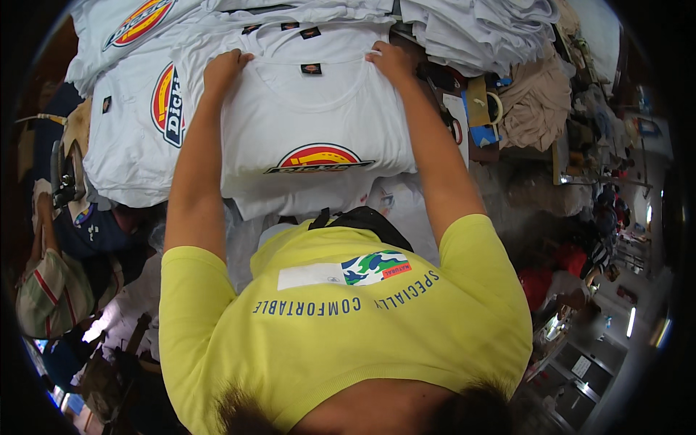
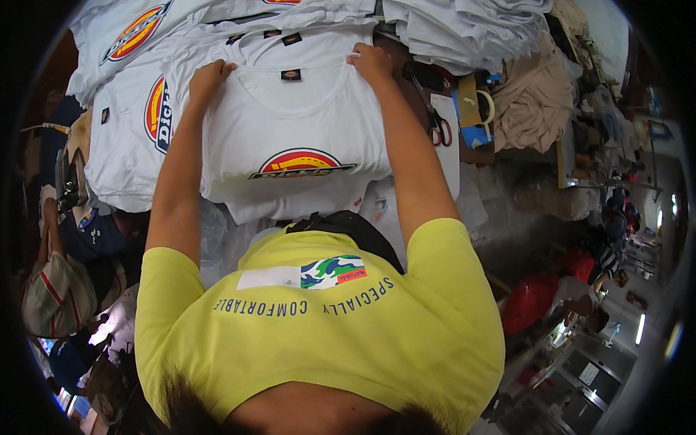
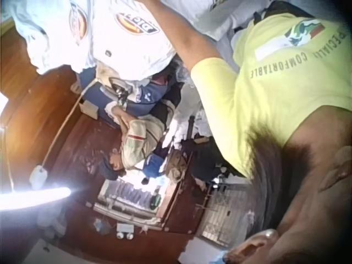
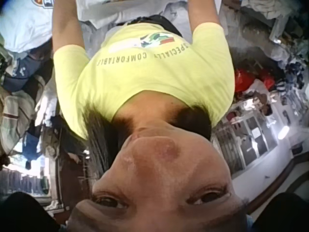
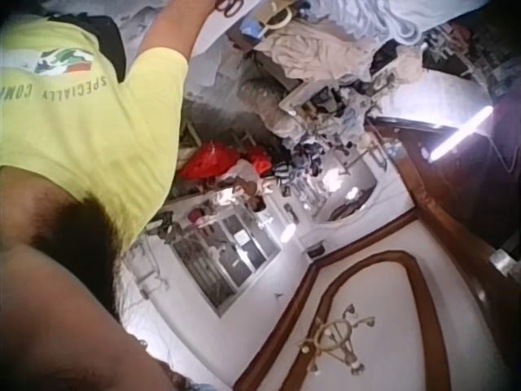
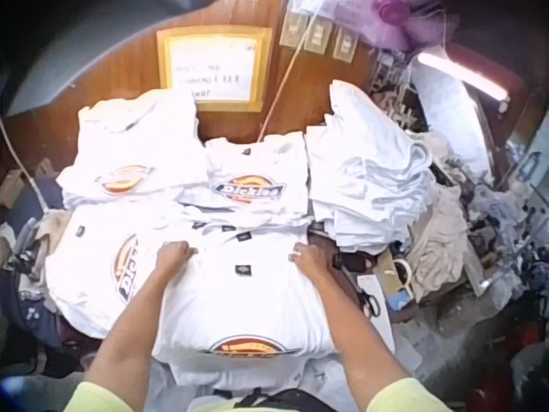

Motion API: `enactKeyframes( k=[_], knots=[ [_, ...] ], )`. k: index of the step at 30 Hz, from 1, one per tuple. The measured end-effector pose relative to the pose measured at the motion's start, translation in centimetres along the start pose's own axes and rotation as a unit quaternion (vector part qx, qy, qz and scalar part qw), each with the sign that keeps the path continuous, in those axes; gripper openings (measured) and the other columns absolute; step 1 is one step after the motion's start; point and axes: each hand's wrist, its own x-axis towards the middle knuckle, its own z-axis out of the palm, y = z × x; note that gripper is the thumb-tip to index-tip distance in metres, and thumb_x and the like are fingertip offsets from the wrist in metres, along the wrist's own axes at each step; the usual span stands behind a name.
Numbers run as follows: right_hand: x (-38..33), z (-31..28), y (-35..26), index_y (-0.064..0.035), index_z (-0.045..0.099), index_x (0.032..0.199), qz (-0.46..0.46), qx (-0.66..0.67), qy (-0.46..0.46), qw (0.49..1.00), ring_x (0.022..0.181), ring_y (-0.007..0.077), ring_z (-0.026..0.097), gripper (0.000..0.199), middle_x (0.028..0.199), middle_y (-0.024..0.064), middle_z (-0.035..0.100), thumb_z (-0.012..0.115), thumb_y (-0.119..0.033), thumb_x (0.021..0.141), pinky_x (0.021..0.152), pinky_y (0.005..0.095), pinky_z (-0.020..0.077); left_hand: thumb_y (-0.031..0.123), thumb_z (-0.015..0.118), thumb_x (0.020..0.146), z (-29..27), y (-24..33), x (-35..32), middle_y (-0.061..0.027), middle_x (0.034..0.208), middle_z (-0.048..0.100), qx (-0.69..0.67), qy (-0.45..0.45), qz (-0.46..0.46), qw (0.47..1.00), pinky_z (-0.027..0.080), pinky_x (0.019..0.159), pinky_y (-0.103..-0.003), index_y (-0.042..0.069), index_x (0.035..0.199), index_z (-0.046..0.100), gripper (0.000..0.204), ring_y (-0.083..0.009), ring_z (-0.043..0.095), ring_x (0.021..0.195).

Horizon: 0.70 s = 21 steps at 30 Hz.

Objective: The person folds and organizes white tank tops on a table in a manufacturing setting, using shears to trim excess threads.

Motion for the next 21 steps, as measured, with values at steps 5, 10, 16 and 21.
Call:
enactKeyframes(
  k=[5,10,16,21],
  knots=[
    [-6.3,-1.8,2.5,-0.0071,0.062,0.094,-0.123,0.054,0.213,0.968,0.089,0.0305,0.058,0.029,0.086,0.0100,0.064,0.069,-0.028,0.076,0.078,0.0394,0.0445,0.030,0.060,0.082,-2.3,2.6,-6.0,-0.0133,0.095,0.060,-0.018,0.256,0.009,0.967,0.041,0.078,-0.042,0.005,0.097,0.061,0.030,-0.0322,0.054,0.092],
    [-20.8,-4.8,10.5,-0.0018,0.060,0.092,0.093,0.337,0.000,0.937,0.068,0.0084,0.053,0.019,0.075,-0.0004,0.059,0.065,-0.016,0.081,0.065,0.0232,0.0442,0.016,0.061,0.083,-2.0,-0.1,-22.4,-0.0140,0.088,0.049,-0.149,0.316,-0.143,0.926,0.039,0.077,-0.037,-0.004,0.093,0.052,0.024,-0.0289,0.047,0.085],
    [-29.9,-1.3,11.6,-0.0020,0.059,0.104,0.178,0.408,-0.061,0.893,0.078,0.0108,0.055,0.031,0.098,0.0055,0.060,0.069,-0.017,0.079,0.071,0.0250,0.0450,0.023,0.065,0.082,2.8,0.2,-31.6,-0.0124,0.101,0.050,-0.339,0.147,-0.246,0.896,0.039,0.077,-0.035,0.002,0.100,0.055,0.030,-0.0270,0.047,0.093],
    [-29.1,1.8,10.9,-0.0009,0.058,0.103,0.199,0.394,-0.033,0.896,0.081,0.0104,0.056,0.034,0.097,0.0061,0.061,0.071,-0.019,0.077,0.072,0.0247,0.0447,0.026,0.068,0.080,4.8,-1.4,-30.4,-0.0113,0.101,0.051,-0.226,0.208,-0.231,0.923,0.040,0.078,-0.033,0.006,0.100,0.057,0.030,-0.0250,0.048,0.094]
  ],
)
